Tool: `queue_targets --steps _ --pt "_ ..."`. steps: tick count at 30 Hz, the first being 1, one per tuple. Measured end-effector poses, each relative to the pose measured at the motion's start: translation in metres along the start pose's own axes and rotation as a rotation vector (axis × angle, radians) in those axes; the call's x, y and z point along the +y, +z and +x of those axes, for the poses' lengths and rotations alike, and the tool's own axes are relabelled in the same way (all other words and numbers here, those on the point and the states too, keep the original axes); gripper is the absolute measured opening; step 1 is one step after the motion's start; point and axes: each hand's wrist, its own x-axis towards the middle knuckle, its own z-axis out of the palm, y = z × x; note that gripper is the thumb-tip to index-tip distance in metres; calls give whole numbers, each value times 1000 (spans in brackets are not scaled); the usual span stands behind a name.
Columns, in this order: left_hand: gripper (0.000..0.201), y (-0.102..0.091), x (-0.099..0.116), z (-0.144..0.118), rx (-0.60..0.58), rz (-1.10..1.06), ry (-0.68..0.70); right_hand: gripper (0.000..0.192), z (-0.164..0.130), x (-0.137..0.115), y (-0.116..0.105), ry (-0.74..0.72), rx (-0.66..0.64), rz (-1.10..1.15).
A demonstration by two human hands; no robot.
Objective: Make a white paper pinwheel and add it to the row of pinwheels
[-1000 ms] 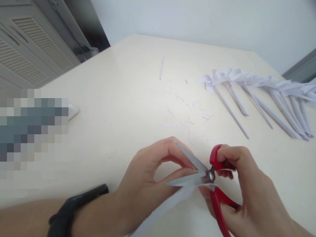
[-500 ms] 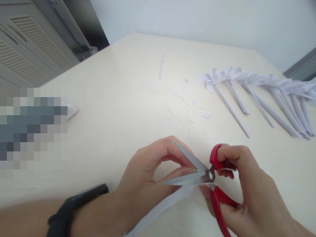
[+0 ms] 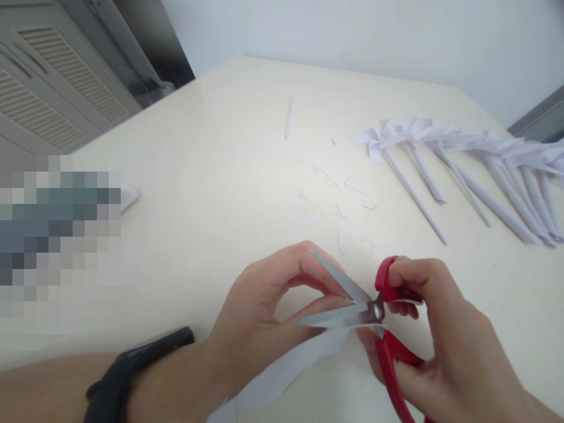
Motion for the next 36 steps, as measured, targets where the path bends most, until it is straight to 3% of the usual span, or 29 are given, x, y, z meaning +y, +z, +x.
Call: queue_targets --steps 15,24,36 --pt "10 -1 -1 -1 -2 47 17 26 -1 1 0 26 -18 -35" --pt "3 1 2 1 11 10 -41 41 0 2 -2 4 -34 -15" --pt "3 0 0 2 7 30 -37 33 -2 2 0 19 -22 -22"
